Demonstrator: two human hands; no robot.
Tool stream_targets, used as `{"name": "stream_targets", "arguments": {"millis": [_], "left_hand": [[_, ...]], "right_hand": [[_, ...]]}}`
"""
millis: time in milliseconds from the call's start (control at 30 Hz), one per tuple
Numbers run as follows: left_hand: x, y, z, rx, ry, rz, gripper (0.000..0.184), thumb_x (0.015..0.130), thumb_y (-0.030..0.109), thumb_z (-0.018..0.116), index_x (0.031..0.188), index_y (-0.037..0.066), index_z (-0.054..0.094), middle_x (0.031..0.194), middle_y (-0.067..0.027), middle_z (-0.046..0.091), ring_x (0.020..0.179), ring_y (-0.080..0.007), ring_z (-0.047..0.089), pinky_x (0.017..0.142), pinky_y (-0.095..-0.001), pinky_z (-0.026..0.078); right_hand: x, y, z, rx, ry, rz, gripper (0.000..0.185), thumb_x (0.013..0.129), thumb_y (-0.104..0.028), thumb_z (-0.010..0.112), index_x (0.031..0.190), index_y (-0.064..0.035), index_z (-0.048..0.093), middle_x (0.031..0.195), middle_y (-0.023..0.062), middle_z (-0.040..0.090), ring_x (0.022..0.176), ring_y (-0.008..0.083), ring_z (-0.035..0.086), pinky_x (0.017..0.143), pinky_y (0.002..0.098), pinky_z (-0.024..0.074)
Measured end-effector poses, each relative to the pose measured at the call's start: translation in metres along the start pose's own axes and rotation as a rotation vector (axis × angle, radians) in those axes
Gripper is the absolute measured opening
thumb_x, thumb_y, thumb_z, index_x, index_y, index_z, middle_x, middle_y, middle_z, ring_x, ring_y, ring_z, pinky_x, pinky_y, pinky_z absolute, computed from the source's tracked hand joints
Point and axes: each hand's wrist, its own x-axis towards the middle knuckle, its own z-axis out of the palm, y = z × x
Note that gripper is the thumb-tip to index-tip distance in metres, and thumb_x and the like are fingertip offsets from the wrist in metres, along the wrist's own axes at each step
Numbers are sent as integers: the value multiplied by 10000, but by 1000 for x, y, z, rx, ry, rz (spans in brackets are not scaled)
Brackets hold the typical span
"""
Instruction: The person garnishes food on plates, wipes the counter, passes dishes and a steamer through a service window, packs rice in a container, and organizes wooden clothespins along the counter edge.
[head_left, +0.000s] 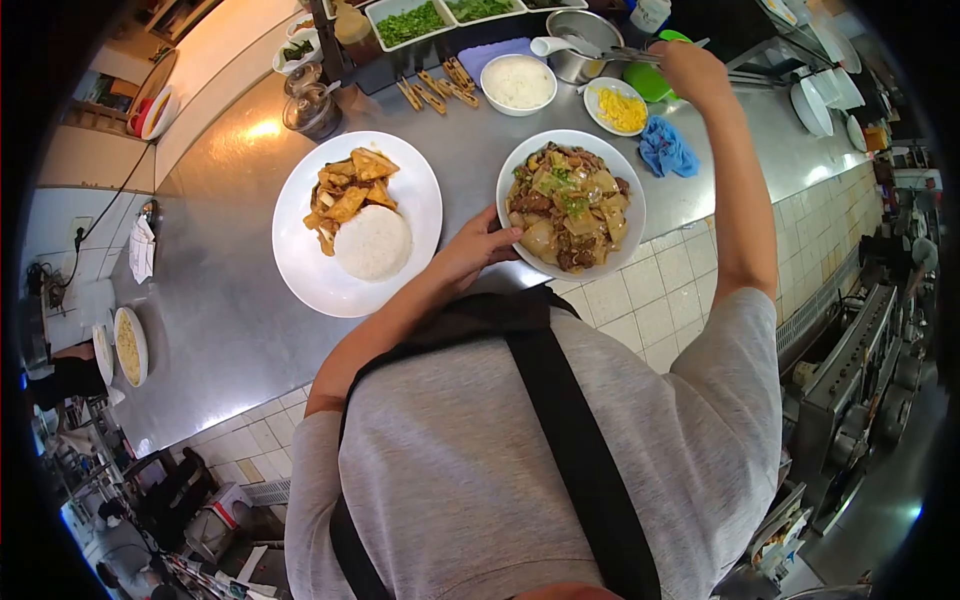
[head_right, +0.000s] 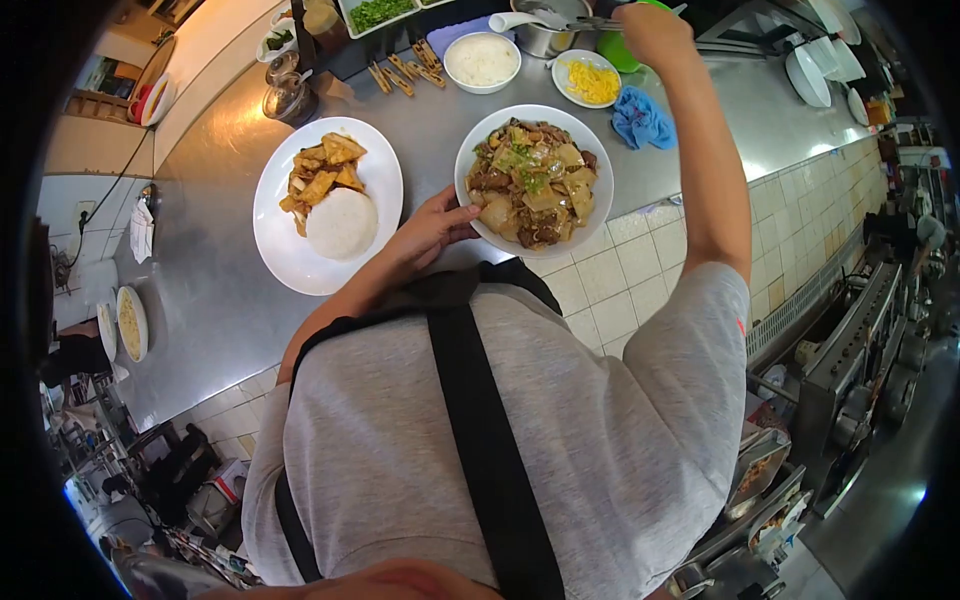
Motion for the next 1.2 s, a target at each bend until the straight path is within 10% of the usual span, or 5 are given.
{"name": "stream_targets", "arguments": {"millis": [300,1200], "left_hand": [[-1,-4,-1,22,17,1,506,899,207,616,1334,61,401,1189,-61,555,1035,-161,570,880,-314,484],[0,-7,-5,59,-31,21,494,906,258,612,1319,70,415,1169,-48,565,974,-129,581,872,-281,490]], "right_hand": [[-111,-65,-41,441,38,-416,190,760,-79,671,945,-113,694,844,78,662,791,283,615,723,377,492],[-90,-69,-40,568,-46,-368,141,805,-85,637,939,-84,681,843,81,653,813,272,611,722,370,481]]}}
